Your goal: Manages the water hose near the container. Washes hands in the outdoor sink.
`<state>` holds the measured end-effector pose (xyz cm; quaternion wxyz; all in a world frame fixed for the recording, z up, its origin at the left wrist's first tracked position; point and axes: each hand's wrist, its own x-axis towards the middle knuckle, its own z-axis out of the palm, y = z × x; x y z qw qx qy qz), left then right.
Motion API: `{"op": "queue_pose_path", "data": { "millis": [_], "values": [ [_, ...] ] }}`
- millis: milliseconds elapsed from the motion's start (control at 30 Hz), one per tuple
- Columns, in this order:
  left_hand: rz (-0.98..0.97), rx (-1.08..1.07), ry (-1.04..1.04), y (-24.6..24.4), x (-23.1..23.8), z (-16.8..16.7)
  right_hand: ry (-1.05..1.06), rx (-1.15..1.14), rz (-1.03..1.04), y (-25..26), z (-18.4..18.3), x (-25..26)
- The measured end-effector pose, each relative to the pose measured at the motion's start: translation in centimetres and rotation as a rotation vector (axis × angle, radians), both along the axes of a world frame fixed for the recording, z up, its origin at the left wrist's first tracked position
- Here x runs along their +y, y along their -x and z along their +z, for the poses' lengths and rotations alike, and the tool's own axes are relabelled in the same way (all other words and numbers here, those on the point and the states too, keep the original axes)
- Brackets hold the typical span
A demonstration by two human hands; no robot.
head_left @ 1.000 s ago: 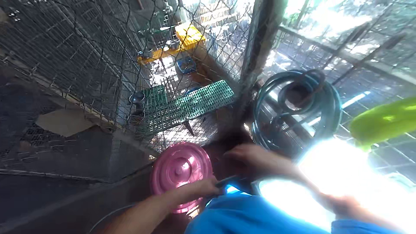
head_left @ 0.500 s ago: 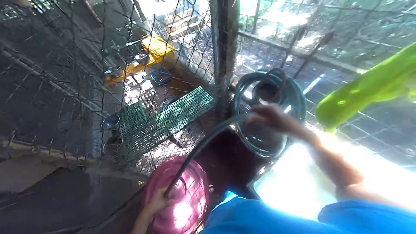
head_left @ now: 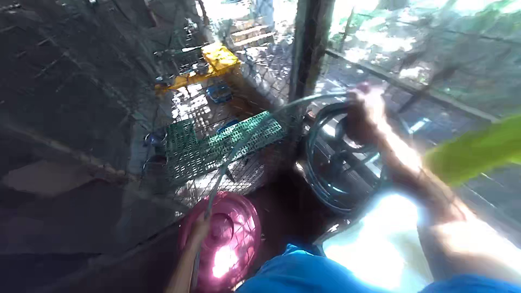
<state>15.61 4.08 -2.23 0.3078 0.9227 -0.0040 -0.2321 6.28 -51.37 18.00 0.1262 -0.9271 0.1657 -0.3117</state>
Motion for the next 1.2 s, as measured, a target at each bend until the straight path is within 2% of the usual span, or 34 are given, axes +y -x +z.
{"op": "queue_pose_path", "data": {
  "millis": [67,167,233,267,333,433,500,600,633,700,767,833,967,1033,1067,1133,1200],
  "values": [
    [-0.109,0.217,-0.044,0.2,-1.5,1.8,-0.012,0.104,0.34,-1.9,-3.0,9.4],
    [-0.274,0.421,-0.051,2.5,-4.0,3.9,0.057,0.401,0.959,-3.5,-11.5,22.4],
    [-0.342,0.463,-0.051,4.4,-4.5,5.6,0.08,0.568,1.231,-3.4,-16.0,29.0],
    [-0.362,0.471,-0.035,5.3,-4.2,6.5,0.037,0.611,1.289,-3.5,-17.6,31.1],
    [-0.357,0.439,0.075,7.4,-2.0,7.7,-0.115,0.582,1.284,-3.4,-18.1,33.8],
    [-0.229,0.307,0.179,11.2,4.2,6.8,-0.24,0.478,1.269,-3.8,-14.5,35.0],
    [-0.001,0.21,0.213,14.9,8.8,2.7,-0.357,0.313,1.271,-5.0,-12.0,34.5],
    [0.459,0.04,0.219,20.4,13.6,-6.1,-0.591,0.176,1.221,-7.7,-9.4,33.3],
    [0.546,0.004,0.198,21.4,14.4,-7.9,-0.604,0.169,1.175,-8.6,-8.9,33.3],
    [0.627,-0.108,0.19,22.3,14.4,-9.6,-0.458,0.2,1.031,-10.2,-9.1,33.6],
    [0.619,-0.177,0.236,22.4,13.0,-8.7,-0.22,0.294,0.922,-11.8,-10.3,33.9],
    [0.538,-0.19,0.259,21.5,11.3,-5.5,-0.073,0.356,0.959,-11.3,-11.2,35.6],
    [0.306,-0.164,0.274,19.1,7.7,3.6,0.053,0.2,1.423,-3.3,-14.8,42.6],
    [0.252,-0.147,0.233,19.0,6.8,6.9,0.073,0.024,1.534,-1.1,-16.3,45.1],
    [0.254,-0.175,0.179,19.2,6.8,7.6,0.082,-0.07,1.539,-1.2,-16.2,45.7],
    [0.326,-0.248,0.089,20.0,7.2,7.6,0.08,-0.112,1.53,-2.1,-14.8,46.0],
    [0.476,-0.345,0.018,21.6,7.8,4.7,0.048,-0.071,1.473,-2.8,-12.7,45.1]
  ]
}}
